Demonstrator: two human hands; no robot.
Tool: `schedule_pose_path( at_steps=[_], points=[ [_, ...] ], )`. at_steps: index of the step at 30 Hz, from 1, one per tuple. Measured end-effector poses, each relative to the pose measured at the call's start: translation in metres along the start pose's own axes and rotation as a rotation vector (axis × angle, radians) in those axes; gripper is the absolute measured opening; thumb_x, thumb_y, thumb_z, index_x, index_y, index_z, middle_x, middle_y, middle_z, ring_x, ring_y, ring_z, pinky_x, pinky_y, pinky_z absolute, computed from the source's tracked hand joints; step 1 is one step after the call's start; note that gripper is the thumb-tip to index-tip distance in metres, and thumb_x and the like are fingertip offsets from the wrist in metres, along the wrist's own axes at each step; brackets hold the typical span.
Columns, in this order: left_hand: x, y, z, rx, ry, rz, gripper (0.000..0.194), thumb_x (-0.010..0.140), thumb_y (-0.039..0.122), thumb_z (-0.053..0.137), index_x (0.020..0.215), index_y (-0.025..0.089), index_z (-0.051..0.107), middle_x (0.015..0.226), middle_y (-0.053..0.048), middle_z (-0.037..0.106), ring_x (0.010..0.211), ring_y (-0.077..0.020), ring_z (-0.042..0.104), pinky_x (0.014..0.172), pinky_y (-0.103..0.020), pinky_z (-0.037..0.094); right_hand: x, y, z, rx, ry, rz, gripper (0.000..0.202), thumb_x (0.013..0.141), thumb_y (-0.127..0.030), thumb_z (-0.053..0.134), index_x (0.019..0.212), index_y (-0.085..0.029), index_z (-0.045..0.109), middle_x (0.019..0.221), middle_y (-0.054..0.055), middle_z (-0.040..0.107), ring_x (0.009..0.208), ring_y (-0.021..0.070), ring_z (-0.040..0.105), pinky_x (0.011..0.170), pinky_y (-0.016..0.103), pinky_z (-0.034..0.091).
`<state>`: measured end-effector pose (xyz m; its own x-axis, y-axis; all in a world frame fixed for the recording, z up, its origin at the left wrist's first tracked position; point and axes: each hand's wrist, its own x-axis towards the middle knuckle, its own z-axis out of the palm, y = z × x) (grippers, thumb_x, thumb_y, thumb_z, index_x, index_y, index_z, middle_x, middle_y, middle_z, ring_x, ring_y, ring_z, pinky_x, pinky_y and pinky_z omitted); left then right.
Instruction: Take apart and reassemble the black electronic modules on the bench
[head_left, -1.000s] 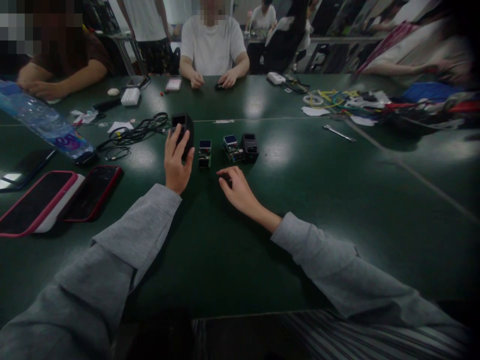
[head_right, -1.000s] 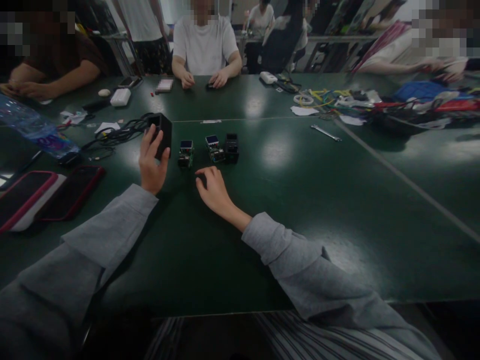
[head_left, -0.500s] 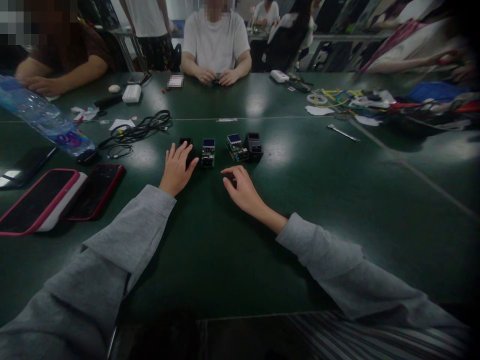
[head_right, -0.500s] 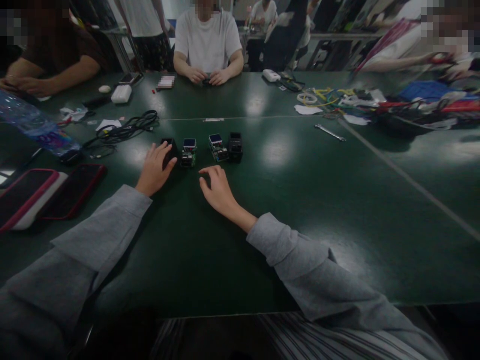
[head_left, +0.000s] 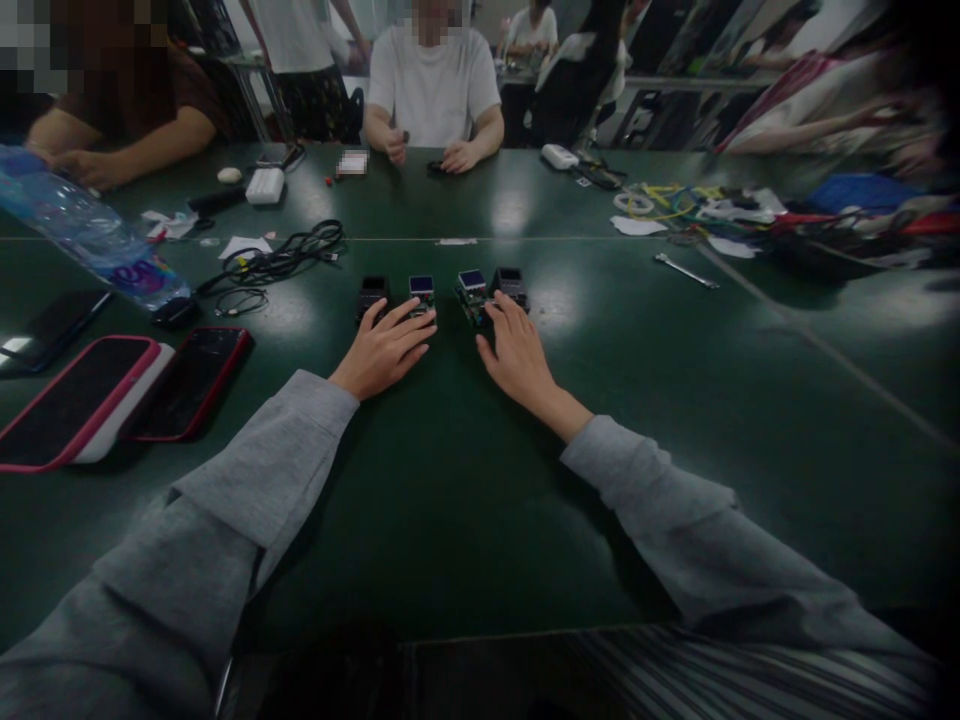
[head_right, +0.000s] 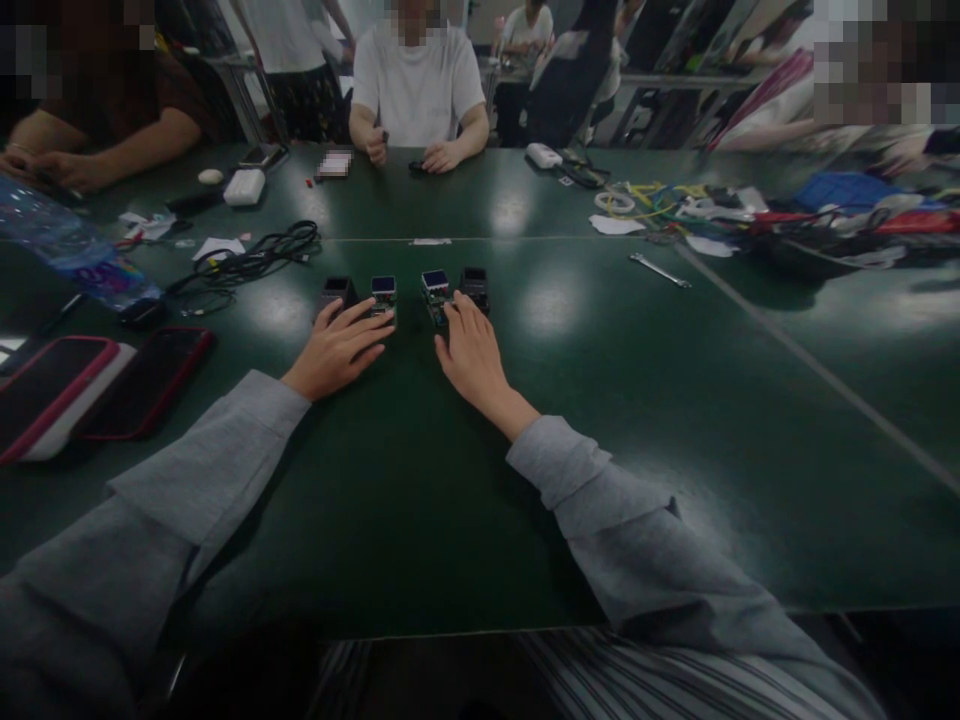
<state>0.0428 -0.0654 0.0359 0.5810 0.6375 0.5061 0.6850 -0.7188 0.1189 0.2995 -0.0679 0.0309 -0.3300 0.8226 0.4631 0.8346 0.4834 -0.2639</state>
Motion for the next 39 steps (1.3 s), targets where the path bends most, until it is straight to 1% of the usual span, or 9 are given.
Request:
schedule_pose_path(
  at_steps=[5, 9, 21, 25, 28, 31, 33, 35, 39],
  points=[
    [0.001, 0.0, 0.0, -0.008, -0.029, 0.005, 0.042, 0.1, 0.029, 0.052, 0.142, 0.03, 0.055, 0.152, -0.003, 0.053, 0.149, -0.0272, 0.039, 0.123, -0.061, 0.023, -0.001, 0.003, 0.006, -0.051, -0.041, 0.027, 0.059, 0.1, -0.028, 0.044, 0.154, -0.007, 0.033, 0.162, 0.02, 0.029, 0.152, 0.0335, 0.022, 0.124, 0.059, 0.021],
    [0.001, 0.0, 0.0, -0.005, -0.05, 0.022, 0.043, 0.101, 0.031, 0.051, 0.143, 0.029, 0.053, 0.154, -0.003, 0.051, 0.15, -0.0275, 0.038, 0.123, -0.06, 0.023, 0.0, 0.001, 0.005, -0.071, -0.049, -0.007, 0.059, 0.101, -0.027, 0.042, 0.156, -0.01, 0.032, 0.163, 0.016, 0.03, 0.153, 0.0292, 0.022, 0.126, 0.056, 0.016],
    [0.001, -0.003, 0.002, -0.021, -0.039, 0.013, 0.044, 0.1, 0.032, 0.05, 0.145, 0.028, 0.052, 0.155, -0.005, 0.05, 0.149, -0.0271, 0.038, 0.124, -0.057, 0.025, 0.002, 0.001, 0.003, -0.027, -0.106, -0.11, 0.062, 0.104, -0.038, 0.041, 0.161, -0.02, 0.024, 0.166, 0.008, 0.025, 0.153, 0.0242, 0.023, 0.126, 0.051, 0.016],
    [-0.001, -0.003, 0.002, 0.006, 0.03, -0.036, 0.041, 0.101, 0.034, 0.049, 0.141, 0.029, 0.055, 0.154, -0.005, 0.052, 0.148, -0.028, 0.04, 0.125, -0.059, 0.021, 0.001, 0.0, 0.002, -0.09, -0.027, -0.04, 0.059, 0.104, -0.04, 0.039, 0.159, -0.02, 0.028, 0.166, 0.008, 0.027, 0.153, 0.0273, 0.02, 0.125, 0.053, 0.015],
    [-0.002, -0.004, 0.002, 0.023, 0.119, -0.131, 0.039, 0.101, 0.039, 0.049, 0.138, 0.029, 0.056, 0.153, -0.006, 0.053, 0.148, -0.0295, 0.039, 0.125, -0.061, 0.017, 0.002, 0.006, 0.002, -0.13, 0.03, 0.052, 0.06, 0.104, -0.04, 0.038, 0.159, -0.019, 0.026, 0.166, 0.009, 0.024, 0.154, 0.0312, 0.017, 0.123, 0.057, 0.017],
    [-0.003, -0.01, 0.006, 0.021, 0.193, -0.244, 0.04, 0.101, 0.045, 0.048, 0.135, 0.027, 0.057, 0.151, -0.008, 0.054, 0.148, -0.0318, 0.038, 0.123, -0.063, 0.019, 0.003, 0.018, 0.001, -0.148, 0.036, 0.096, 0.062, 0.103, -0.039, 0.038, 0.16, -0.02, 0.023, 0.168, 0.009, 0.02, 0.154, 0.0345, 0.013, 0.122, 0.061, 0.017],
    [-0.004, -0.016, 0.01, 0.003, 0.219, -0.288, 0.042, 0.101, 0.048, 0.048, 0.134, 0.025, 0.056, 0.149, -0.01, 0.055, 0.147, -0.0332, 0.039, 0.122, -0.063, 0.024, 0.003, 0.025, 0.0, -0.139, 0.013, 0.119, 0.061, 0.102, -0.037, 0.038, 0.159, -0.019, 0.025, 0.167, 0.011, 0.022, 0.153, 0.036, 0.016, 0.121, 0.063, 0.019],
    [-0.005, -0.021, 0.014, -0.022, 0.216, -0.294, 0.044, 0.1, 0.049, 0.049, 0.135, 0.023, 0.055, 0.148, -0.012, 0.055, 0.146, -0.0335, 0.041, 0.121, -0.061, 0.028, 0.004, 0.03, -0.001, -0.114, -0.014, 0.132, 0.06, 0.102, -0.034, 0.039, 0.158, -0.016, 0.028, 0.165, 0.014, 0.026, 0.149, 0.0368, 0.026, 0.119, 0.063, 0.023],
    [-0.006, -0.025, 0.019, -0.036, 0.147, -0.261, 0.05, 0.097, 0.045, 0.054, 0.139, 0.019, 0.05, 0.15, -0.016, 0.052, 0.147, -0.0359, 0.038, 0.121, -0.063, 0.027, 0.004, 0.029, -0.003, -0.082, -0.012, 0.11, 0.057, 0.101, -0.031, 0.041, 0.155, -0.014, 0.034, 0.161, 0.017, 0.032, 0.142, 0.0371, 0.037, 0.115, 0.062, 0.031]
  ],
)
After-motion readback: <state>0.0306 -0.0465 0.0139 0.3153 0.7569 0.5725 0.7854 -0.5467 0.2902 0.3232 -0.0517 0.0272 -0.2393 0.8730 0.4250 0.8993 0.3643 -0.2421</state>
